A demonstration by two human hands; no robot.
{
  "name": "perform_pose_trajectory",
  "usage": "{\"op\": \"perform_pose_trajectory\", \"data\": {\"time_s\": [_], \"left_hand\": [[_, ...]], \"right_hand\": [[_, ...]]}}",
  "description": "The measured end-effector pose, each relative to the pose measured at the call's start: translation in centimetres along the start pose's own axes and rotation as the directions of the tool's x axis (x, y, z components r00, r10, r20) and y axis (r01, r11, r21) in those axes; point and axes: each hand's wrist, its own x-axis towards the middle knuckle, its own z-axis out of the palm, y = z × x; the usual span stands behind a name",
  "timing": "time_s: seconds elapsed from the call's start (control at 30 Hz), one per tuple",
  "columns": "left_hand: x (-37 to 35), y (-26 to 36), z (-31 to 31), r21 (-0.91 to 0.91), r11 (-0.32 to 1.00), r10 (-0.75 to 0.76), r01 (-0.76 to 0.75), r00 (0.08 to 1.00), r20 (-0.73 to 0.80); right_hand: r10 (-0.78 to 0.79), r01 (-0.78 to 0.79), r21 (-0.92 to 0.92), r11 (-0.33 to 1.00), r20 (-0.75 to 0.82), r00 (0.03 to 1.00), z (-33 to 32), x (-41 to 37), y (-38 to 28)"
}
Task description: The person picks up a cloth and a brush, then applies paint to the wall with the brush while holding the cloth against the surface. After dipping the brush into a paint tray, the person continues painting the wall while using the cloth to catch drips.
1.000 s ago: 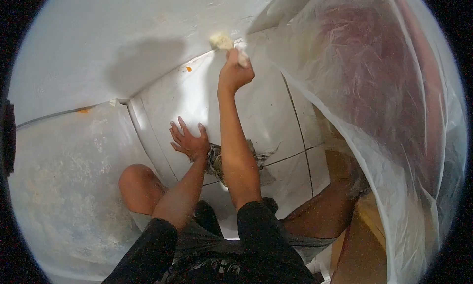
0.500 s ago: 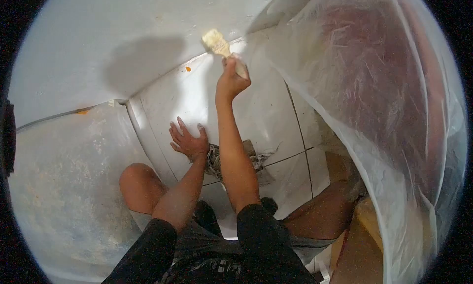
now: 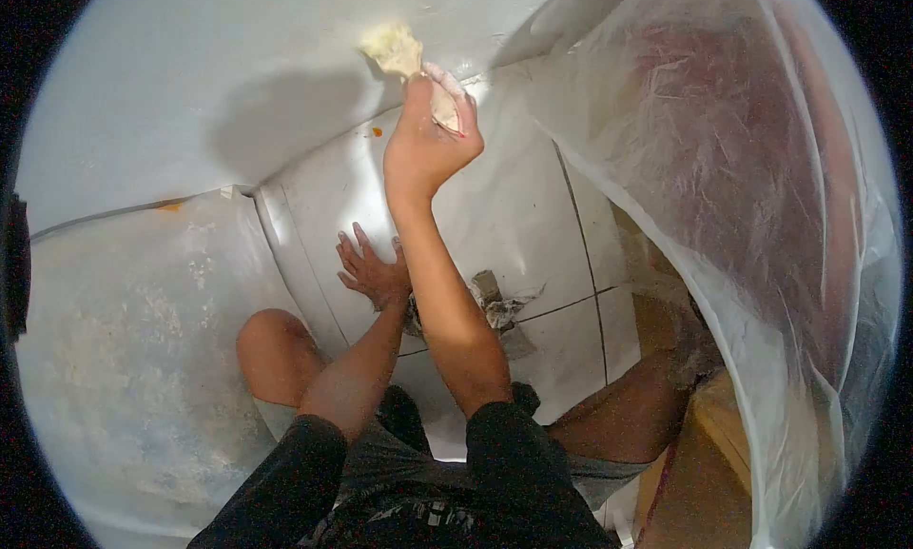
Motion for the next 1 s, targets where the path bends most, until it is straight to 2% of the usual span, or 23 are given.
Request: {"op": "perform_pose_trajectory", "data": {"time_s": [0.03,0.07,0.13,0.17,0.27,0.33,0.37,0.43,0.47,0.53,0.67,0.7,0.73,0.8,0.83,0.9,0.93,1.0], "left_hand": [[0.0,-0.1,-0.1,0.002,1.0,-0.002,0.002,1.0,-0.002],[0.0,-0.1,-0.1,-0.002,1.0,-0.008,0.008,1.0,0.014],[0.1,0.0,0.0,-0.007,1.0,-0.014,0.015,1.0,0.025],[0.2,0.0,0.1,-0.005,1.0,-0.018,0.018,1.0,0.023],[0.0,0.0,0.0,0.0,1.0,-0.024,0.024,0.999,0.025],[0.1,0.2,-0.2,-0.002,1.0,-0.021,0.021,0.999,0.025],[0.1,0.2,-0.2,0.001,1.0,-0.017,0.016,1.0,0.018],[0.0,0.1,-0.1,0.01,1.0,-0.017,0.017,1.0,0.013],[0.0,0.1,-0.1,-0.002,1.0,-0.004,0.004,1.0,0.002],[-0.2,-0.2,-0.2,-0.017,1.0,0.012,-0.012,1.0,-0.014],[0.1,0.1,-0.1,-0.019,1.0,0.018,-0.018,1.0,-0.02],[-0.1,-0.1,-0.1,-0.018,1.0,0.017,-0.017,1.0,-0.011],[-0.4,-0.5,0.0,-0.02,1.0,0.015,-0.015,1.0,-0.012],[-0.4,-0.8,0.1,-0.086,0.994,0.068,-0.072,0.997,-0.046],[-0.2,-0.7,0.0,-0.092,0.993,0.069,-0.074,0.996,-0.052],[0.1,-0.6,-0.5,-0.124,0.991,0.054,-0.054,0.999,-0.001],[0.7,-0.6,-0.8,-0.127,0.99,0.057,-0.057,0.998,-0.002],[3.1,0.0,-3.3,-0.133,0.986,-0.059,0.105,0.948,0.313]], "right_hand": [[0.004,-0.006,0.123,0.992,0.015,1.0,0.3,-0.4,-1.8],[0.005,-0.007,0.124,0.992,0.016,1.0,0.5,-0.5,-2.9],[0.027,-0.038,0.328,0.944,0.04,0.999,0.9,-0.7,-4.2],[0.028,-0.04,0.33,0.943,0.042,0.999,0.9,-0.8,-3.7],[-0.044,0.038,0.247,0.968,0.019,0.999,0.3,-1.3,0.2],[-0.081,0.082,-0.086,0.993,0.014,0.997,-1.0,-1.4,4.1],[-0.083,0.084,-0.085,0.993,0.016,0.996,-1.6,-1.3,5.7],[0.151,-0.157,-0.131,0.979,-0.058,0.987,-2.9,-1.5,8.9],[0.156,-0.162,-0.131,0.978,-0.059,0.986,-3.6,-1.5,10.5],[0.135,-0.168,-0.312,0.935,-0.124,0.983,-4.4,-1.3,12.2],[0.19,-0.206,-0.41,0.888,-0.08,0.979,-2.8,-0.8,9.2],[0.043,-0.036,-0.409,0.912,0.009,0.999,-1.8,-0.7,7.3],[-0.102,0.132,-0.394,0.91,0.095,0.99,-0.8,-0.8,5.1],[-0.005,0.019,-0.192,0.981,0.071,0.997,1.1,-1.2,-1.4],[-0.011,0.025,-0.186,0.982,0.075,0.997,1.5,-1.4,-3.6],[-0.019,0.001,0.197,0.98,0.089,0.996,1.7,-1.7,-6.1],[-0.023,0.005,0.199,0.98,0.088,0.996,1.6,-1.8,-6.1],[-0.214,0.2,0.22,0.955,0.043,0.976,1.0,-2.1,-5.0]]}}
